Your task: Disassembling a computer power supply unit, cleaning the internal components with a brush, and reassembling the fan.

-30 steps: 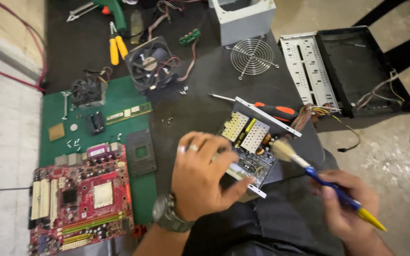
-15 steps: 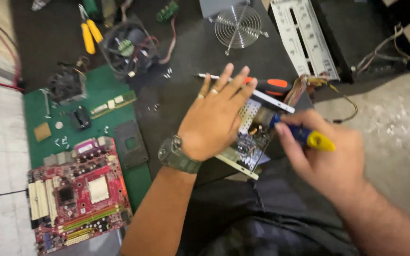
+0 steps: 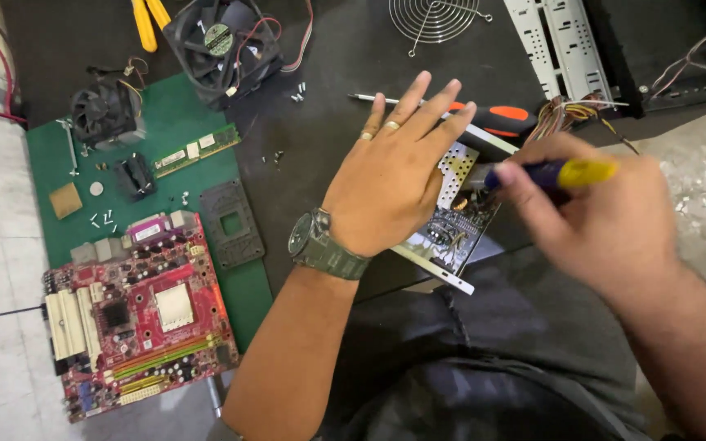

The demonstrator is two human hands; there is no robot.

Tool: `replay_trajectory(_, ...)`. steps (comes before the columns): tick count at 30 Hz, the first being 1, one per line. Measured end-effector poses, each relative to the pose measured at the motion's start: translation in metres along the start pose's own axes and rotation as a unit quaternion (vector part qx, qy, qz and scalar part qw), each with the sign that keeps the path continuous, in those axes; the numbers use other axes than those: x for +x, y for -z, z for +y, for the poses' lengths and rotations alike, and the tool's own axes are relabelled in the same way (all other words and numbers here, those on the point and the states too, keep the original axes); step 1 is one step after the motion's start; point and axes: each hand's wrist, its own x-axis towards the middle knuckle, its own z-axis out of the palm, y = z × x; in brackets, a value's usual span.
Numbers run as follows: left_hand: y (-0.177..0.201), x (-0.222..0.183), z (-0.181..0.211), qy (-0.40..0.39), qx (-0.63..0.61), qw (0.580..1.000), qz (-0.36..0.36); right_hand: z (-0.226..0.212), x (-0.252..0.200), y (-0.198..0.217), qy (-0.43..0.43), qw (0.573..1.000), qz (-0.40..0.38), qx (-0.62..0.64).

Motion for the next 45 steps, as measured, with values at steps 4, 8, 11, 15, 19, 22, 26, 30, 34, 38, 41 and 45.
replay_trajectory(4,-0.002,0.0,0.0,-0.001,0.009,1.0,0.007,-0.005,0.005,0.002,-0.024,0.996,-0.073,0.036)
replay_trajectory(8,-0.004,0.001,0.0,0.002,0.009,1.0,0.024,-0.005,0.004,0.006,0.009,0.999,-0.031,0.038)
replay_trajectory(11,-0.004,0.0,0.001,0.004,0.016,0.999,0.03,-0.005,0.005,0.008,0.007,0.997,-0.038,0.066)
replay_trajectory(15,-0.004,0.0,0.0,0.007,0.015,1.0,0.027,-0.004,0.002,0.004,-0.018,0.996,-0.044,0.076)
replay_trajectory(19,-0.003,0.0,0.002,0.011,0.007,1.0,0.025,-0.002,0.0,0.007,-0.039,0.996,-0.038,0.073)
replay_trajectory(22,-0.002,-0.001,0.003,0.014,0.001,0.999,0.038,-0.007,0.0,0.006,-0.005,0.992,-0.032,0.124)
replay_trajectory(26,-0.001,-0.001,0.005,0.011,0.019,0.999,0.032,-0.006,-0.002,0.011,-0.046,0.992,-0.028,0.111)
replay_trajectory(30,-0.001,0.0,0.006,0.018,0.016,0.999,0.039,-0.002,-0.006,0.005,0.036,0.995,-0.032,0.086)
replay_trajectory(34,-0.002,-0.001,0.007,0.022,0.004,0.998,0.051,-0.005,-0.003,0.019,-0.096,0.991,-0.072,0.051)
replay_trajectory(38,-0.004,-0.001,0.008,0.026,0.012,0.998,0.056,0.005,-0.005,0.015,-0.005,0.993,-0.095,0.068)
replay_trajectory(41,-0.003,-0.001,0.007,0.024,0.018,0.998,0.052,-0.006,-0.004,0.013,-0.068,0.991,-0.079,0.088)
replay_trajectory(45,-0.003,-0.001,0.006,0.02,0.028,0.998,0.048,-0.001,-0.009,0.016,-0.064,0.988,-0.074,0.118)
